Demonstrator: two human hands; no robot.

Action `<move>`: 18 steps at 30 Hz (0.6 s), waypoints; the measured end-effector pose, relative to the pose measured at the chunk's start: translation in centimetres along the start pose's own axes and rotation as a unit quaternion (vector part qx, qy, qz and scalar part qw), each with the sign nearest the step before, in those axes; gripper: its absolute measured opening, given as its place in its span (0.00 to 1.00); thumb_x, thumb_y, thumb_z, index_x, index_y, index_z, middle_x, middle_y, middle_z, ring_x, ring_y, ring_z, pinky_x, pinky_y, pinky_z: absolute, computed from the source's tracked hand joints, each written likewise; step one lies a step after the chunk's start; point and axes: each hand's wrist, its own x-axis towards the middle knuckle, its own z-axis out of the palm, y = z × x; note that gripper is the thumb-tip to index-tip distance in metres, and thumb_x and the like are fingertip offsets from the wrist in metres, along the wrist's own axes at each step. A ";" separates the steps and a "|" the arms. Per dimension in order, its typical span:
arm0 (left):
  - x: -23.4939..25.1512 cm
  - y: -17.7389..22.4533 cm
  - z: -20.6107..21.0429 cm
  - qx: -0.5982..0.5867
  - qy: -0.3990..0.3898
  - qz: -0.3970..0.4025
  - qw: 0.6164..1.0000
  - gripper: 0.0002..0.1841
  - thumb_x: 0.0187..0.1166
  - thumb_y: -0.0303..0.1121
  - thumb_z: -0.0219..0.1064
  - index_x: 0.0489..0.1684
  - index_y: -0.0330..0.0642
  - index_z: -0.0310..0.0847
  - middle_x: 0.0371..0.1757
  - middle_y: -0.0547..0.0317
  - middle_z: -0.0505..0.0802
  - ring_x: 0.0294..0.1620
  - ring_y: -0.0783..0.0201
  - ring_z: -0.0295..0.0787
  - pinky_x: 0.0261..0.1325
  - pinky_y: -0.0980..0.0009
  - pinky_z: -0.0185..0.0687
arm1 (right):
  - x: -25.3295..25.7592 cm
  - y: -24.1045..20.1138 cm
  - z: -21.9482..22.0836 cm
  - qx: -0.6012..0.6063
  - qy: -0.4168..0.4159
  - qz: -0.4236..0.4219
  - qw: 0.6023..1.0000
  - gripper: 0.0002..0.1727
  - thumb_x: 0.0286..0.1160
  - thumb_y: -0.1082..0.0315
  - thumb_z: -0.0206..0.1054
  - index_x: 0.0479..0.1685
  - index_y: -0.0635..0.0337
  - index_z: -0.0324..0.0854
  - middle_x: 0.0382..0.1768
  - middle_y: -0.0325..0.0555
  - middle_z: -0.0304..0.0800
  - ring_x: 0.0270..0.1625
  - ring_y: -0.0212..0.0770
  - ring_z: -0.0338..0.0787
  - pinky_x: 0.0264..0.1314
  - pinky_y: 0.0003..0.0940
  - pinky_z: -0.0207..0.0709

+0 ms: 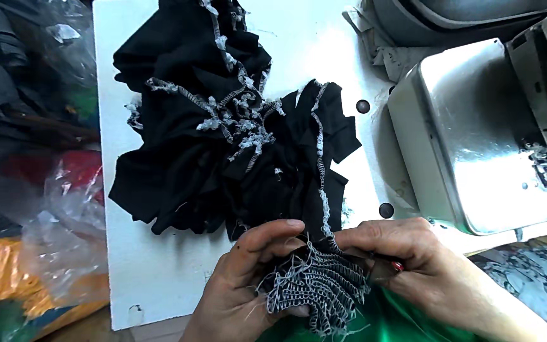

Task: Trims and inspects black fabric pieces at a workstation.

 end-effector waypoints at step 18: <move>0.0 -1.5 -0.5 0.144 -0.072 0.061 0.985 0.18 0.81 0.54 0.66 0.56 0.54 0.82 0.62 0.78 0.89 0.72 0.81 0.79 0.84 0.73 0.67 | -0.3 -0.3 -0.3 -0.024 -0.018 -0.025 0.999 0.18 0.73 0.77 0.62 0.59 0.61 0.88 0.38 0.42 0.91 0.41 0.23 0.85 0.47 0.12 0.76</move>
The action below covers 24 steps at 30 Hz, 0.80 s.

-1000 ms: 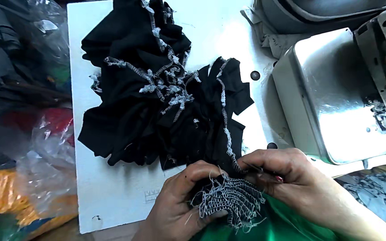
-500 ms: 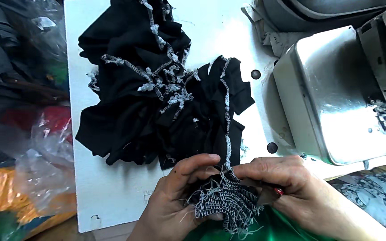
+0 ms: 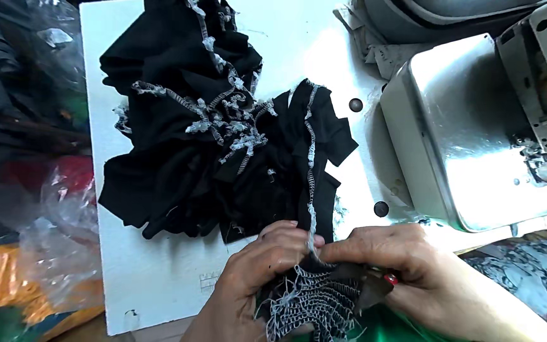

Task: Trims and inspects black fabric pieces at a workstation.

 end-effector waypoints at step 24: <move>-0.2 0.0 0.4 -0.048 0.084 -0.026 0.995 0.18 0.81 0.54 0.65 0.68 0.70 0.84 0.64 0.91 0.90 0.71 0.84 0.82 0.78 0.78 0.73 | -2.9 -0.3 0.0 0.190 -0.030 0.238 0.952 0.31 0.93 0.43 0.40 0.56 0.56 0.83 0.27 0.24 0.75 0.28 0.13 0.70 0.30 0.10 0.64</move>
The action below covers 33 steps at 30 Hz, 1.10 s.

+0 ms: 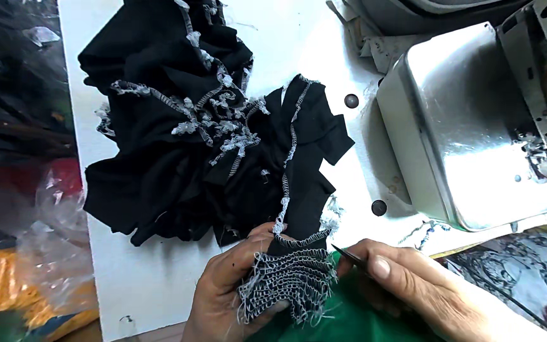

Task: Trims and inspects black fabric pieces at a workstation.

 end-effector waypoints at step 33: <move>-1.2 0.5 -0.9 -0.006 -0.079 0.023 0.997 0.09 0.84 0.42 0.66 0.55 0.59 0.87 0.82 0.78 0.77 0.81 0.71 0.74 0.79 0.72 0.76 | 2.1 -1.1 -0.3 -0.109 -0.031 -0.117 0.987 0.31 0.93 0.45 0.44 0.49 0.60 0.87 0.25 0.33 0.79 0.28 0.16 0.73 0.32 0.10 0.66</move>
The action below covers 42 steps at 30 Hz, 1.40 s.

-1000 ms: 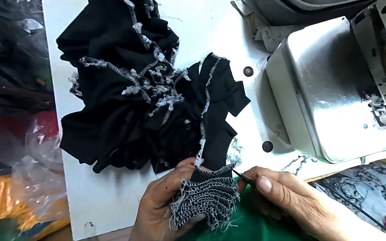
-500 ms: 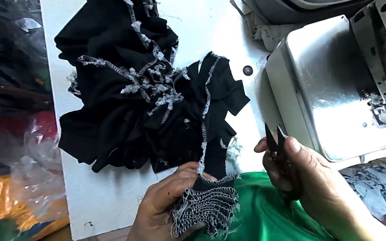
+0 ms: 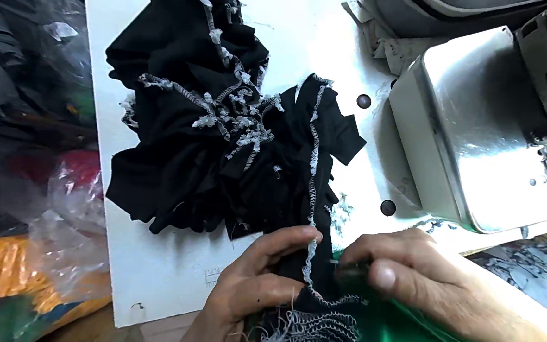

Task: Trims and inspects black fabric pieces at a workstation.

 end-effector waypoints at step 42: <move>0.8 -0.1 0.7 0.088 -0.104 0.041 0.990 0.09 0.85 0.37 0.63 0.48 0.41 0.81 0.78 0.59 0.82 0.82 0.71 0.73 0.82 0.74 0.72 | 5.1 -0.4 0.3 -0.317 0.134 0.134 0.929 0.22 0.68 0.40 0.73 0.34 0.51 0.83 0.21 0.32 0.76 0.23 0.29 0.76 0.23 0.28 0.66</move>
